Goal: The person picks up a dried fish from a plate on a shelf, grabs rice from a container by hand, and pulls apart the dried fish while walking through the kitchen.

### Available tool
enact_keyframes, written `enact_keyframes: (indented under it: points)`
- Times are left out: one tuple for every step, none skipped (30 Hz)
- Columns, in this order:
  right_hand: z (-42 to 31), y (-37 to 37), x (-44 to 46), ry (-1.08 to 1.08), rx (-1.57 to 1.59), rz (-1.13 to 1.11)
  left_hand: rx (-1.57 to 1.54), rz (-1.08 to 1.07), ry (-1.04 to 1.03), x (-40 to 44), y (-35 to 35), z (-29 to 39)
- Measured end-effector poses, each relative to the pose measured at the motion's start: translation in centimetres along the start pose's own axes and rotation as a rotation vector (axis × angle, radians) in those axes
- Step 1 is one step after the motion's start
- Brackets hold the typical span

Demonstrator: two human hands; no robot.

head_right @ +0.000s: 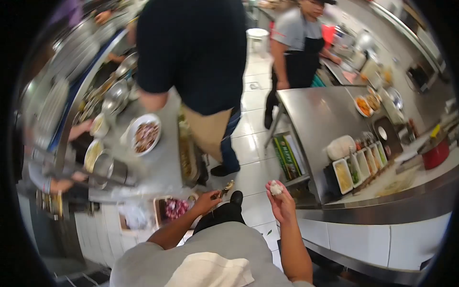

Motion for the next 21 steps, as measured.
enact_keyframes:
  points:
    - [-0.7, -0.4, 1.4, 0.000, 0.002, 0.030, 0.012, -0.045, -0.041, 1.8, -0.4, 1.1]
    - [-1.8, -0.4, 2.7, 0.049, 0.023, 0.043, 0.001, -0.059, -0.030, 3.5, 0.6, 2.6]
    - [-2.4, -0.6, 4.3, 0.032, 0.013, 0.048, -0.010, -0.063, -0.020, 5.5, 1.8, 4.0]
    - [-3.0, -1.1, 5.7, 0.009, -0.002, 0.051, 0.002, -0.080, -0.058, 7.3, 2.3, 5.2]
    - [-4.0, -1.9, 6.8, 0.030, -0.005, 0.078, -0.007, -0.102, -0.091, 9.1, 2.5, 6.2]
    - [-5.0, -3.0, 7.8, 0.062, 0.003, 0.083, -0.017, -0.125, -0.116, 10.5, 3.0, 7.6]
    - [-5.9, -4.0, 8.8, 0.084, 0.008, 0.087, -0.032, -0.139, -0.155, 11.9, 3.4, 9.1]
    - [-6.7, -4.6, 9.7, 0.100, 0.015, 0.095, -0.029, -0.159, -0.166, 13.3, 3.6, 10.5]
    - [-7.7, -5.4, 10.9, 0.113, 0.001, 0.054, -0.040, -0.129, -0.233, 14.8, 4.2, 12.3]
    - [-8.4, -5.6, 12.0, 0.127, 0.014, 0.068, -0.051, -0.100, -0.299, 15.9, 4.7, 13.9]
    - [-9.4, -6.3, 13.2, 0.136, 0.010, 0.037, -0.046, -0.117, -0.315, 17.0, 4.7, 15.3]
    - [-10.5, -7.1, 14.6, 0.148, 0.008, 0.005, -0.119, -0.108, -0.314, 18.3, 5.1, 16.7]
    - [-11.6, -7.3, 16.3, 0.150, 0.017, -0.009, -0.195, -0.101, -0.311, 19.6, 5.4, 17.9]
    - [-12.9, -7.4, 18.0, 0.172, 0.021, 0.000, -0.195, -0.118, -0.328, 21.0, 5.3, 19.2]
    - [-13.9, -7.8, 19.6, 0.171, 0.021, -0.033, -0.267, -0.067, -0.318, 22.2, 5.7, 19.9]
    - [-14.9, -8.4, 21.3, 0.163, 0.019, -0.065, -0.339, -0.014, -0.300, 23.4, 6.1, 20.5]
    - [-16.1, -9.0, 22.9, 0.165, 0.020, -0.063, -0.417, -0.026, -0.249, 24.7, 5.8, 20.6]
    - [-17.2, -9.2, 24.7, 0.150, 0.019, -0.052, -0.421, -0.028, -0.230, 25.7, 5.6, 21.0]
    - [-18.2, -9.4, 26.6, 0.145, 0.019, -0.049, -0.440, 0.004, -0.192, 26.8, 5.8, 21.3]
    - [-19.3, -10.2, 28.7, 0.139, 0.012, -0.062, -0.460, 0.052, -0.162, 28.2, 6.3, 21.7]
    - [-20.4, -10.9, 30.5, 0.139, 0.005, -0.085, -0.504, 0.061, -0.134, 29.6, 6.1, 21.8]
Point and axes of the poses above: each hand's wrist, its own x-axis towards the middle knuckle, its own y-axis out of the back of the hand, z = x × y, the point moved 9 cm from there along x, towards the middle knuckle, and after that the axes turned 15 degrees about x, right-handed, at the moved point
